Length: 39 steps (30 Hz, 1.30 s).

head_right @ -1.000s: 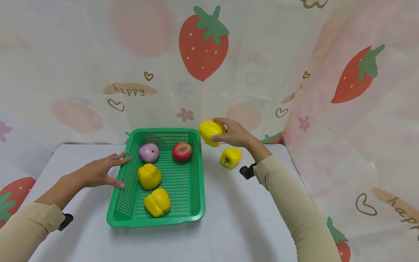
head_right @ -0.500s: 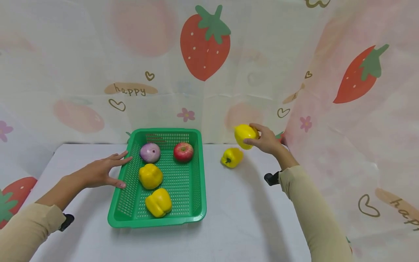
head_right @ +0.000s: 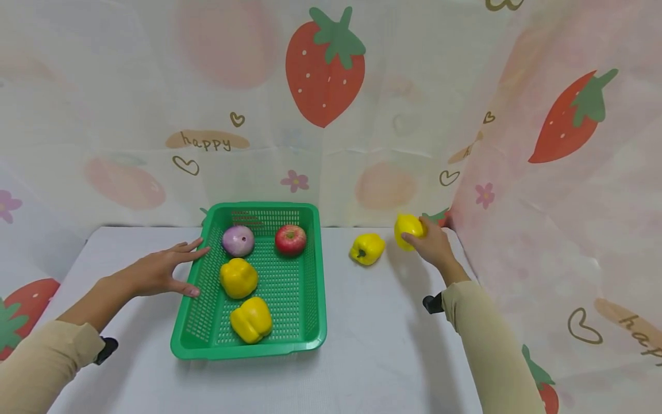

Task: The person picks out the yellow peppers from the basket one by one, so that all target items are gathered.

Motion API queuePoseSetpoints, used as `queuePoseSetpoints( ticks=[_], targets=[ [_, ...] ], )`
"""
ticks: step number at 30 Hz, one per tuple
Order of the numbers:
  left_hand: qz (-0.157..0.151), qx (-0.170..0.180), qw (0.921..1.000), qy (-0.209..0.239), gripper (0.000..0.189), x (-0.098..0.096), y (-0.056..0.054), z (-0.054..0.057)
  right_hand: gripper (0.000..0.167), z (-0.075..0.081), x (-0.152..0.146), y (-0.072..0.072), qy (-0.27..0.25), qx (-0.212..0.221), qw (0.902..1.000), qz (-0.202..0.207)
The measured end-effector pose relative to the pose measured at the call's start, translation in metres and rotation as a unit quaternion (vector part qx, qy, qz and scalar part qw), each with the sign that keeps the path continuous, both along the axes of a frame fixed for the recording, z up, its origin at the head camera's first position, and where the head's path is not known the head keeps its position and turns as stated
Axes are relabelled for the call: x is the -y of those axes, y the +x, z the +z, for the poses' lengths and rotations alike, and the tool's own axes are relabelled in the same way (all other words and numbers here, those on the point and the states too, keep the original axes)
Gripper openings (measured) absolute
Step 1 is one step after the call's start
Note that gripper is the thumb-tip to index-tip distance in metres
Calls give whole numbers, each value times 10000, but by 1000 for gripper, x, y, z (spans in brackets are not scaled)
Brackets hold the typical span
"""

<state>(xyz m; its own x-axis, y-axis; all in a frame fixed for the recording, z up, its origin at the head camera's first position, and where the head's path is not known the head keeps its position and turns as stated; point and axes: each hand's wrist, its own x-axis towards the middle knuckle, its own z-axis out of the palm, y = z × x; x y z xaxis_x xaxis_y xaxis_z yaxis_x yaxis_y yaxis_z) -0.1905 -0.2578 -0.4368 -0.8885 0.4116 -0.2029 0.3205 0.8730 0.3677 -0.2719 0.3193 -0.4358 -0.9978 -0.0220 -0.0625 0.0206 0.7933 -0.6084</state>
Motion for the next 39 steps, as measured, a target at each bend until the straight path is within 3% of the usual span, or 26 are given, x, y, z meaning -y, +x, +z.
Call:
queuePoseSetpoints(
  ticks=[7, 20, 33, 39],
  targets=[
    [5, 26, 10000, -18, 102, 0, -1, -1, 80, -30, -8, 3, -291, 365, 9980, -432],
    [33, 84, 10000, -17, 102, 0, 0, -1, 88, -58, -14, 7, -524, 1018, 9895, -882],
    [51, 84, 9999, -31, 102, 3, -1, -3, 89, -68, -14, 8, -682, 1140, 9861, -1001],
    [71, 98, 9999, -35, 103, 2, -1, -3, 89, -66, -15, 7, -535, 1223, 9874, -850]
  ],
)
